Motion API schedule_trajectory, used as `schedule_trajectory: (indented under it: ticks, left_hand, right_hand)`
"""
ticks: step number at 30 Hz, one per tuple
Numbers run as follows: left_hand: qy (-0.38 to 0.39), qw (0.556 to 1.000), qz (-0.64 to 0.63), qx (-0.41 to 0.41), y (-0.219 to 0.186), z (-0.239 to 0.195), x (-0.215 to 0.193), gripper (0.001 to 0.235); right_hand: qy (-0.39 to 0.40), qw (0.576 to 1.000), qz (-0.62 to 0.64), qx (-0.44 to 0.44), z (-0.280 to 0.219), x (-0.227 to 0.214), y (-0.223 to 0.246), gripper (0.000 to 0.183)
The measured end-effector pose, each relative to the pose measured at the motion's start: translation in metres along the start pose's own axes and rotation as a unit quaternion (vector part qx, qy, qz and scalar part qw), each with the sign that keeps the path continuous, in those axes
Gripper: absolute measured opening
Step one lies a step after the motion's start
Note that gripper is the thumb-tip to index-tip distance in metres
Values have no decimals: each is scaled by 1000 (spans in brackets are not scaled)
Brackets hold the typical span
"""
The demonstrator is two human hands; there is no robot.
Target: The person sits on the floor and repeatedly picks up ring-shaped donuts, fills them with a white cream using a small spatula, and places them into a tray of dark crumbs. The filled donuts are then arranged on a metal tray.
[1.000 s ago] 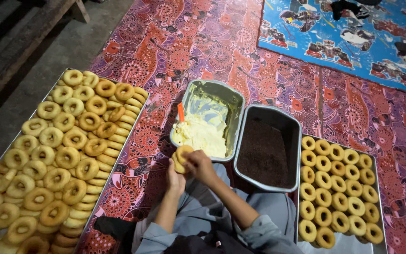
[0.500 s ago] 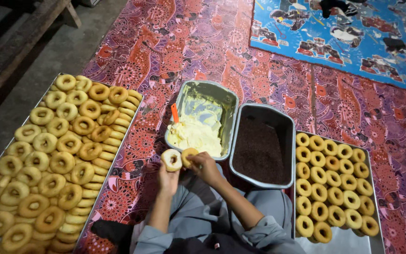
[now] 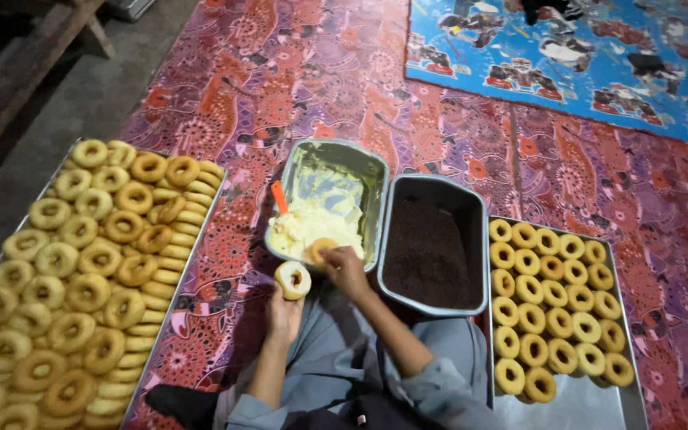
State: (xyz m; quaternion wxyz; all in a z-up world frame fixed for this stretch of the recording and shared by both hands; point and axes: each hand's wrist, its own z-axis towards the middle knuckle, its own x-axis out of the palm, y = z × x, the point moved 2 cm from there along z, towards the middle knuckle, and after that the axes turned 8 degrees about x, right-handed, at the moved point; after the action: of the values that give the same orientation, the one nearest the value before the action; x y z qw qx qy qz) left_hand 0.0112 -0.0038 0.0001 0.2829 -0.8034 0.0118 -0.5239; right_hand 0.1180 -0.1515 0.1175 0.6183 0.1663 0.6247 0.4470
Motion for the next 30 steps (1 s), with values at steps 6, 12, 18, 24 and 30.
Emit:
schedule_trajectory:
  ticks: [6,12,18,24,30]
  left_hand:
    - [68,995,4,-79,55,-8,52,53]
    - [191,897,379,-121,144,18,125,39]
    - [361,504,642,451,209,76,204,25]
    - [280,595,727,196,232,86,222,26]
    - [68,953,170,-240,232,49,191,36]
  right_hand:
    - [-69,995,27,-67,-41,-57,-36,23]
    - [-151,962,-221,61,-53,-165,-170,25]
    - [-260,859,300,323,-77,-171,-233,27]
    - [-186,594,668,408,-87,-186,-225,36]
    - [-275,895,285,204,-60,-214,-153,31]
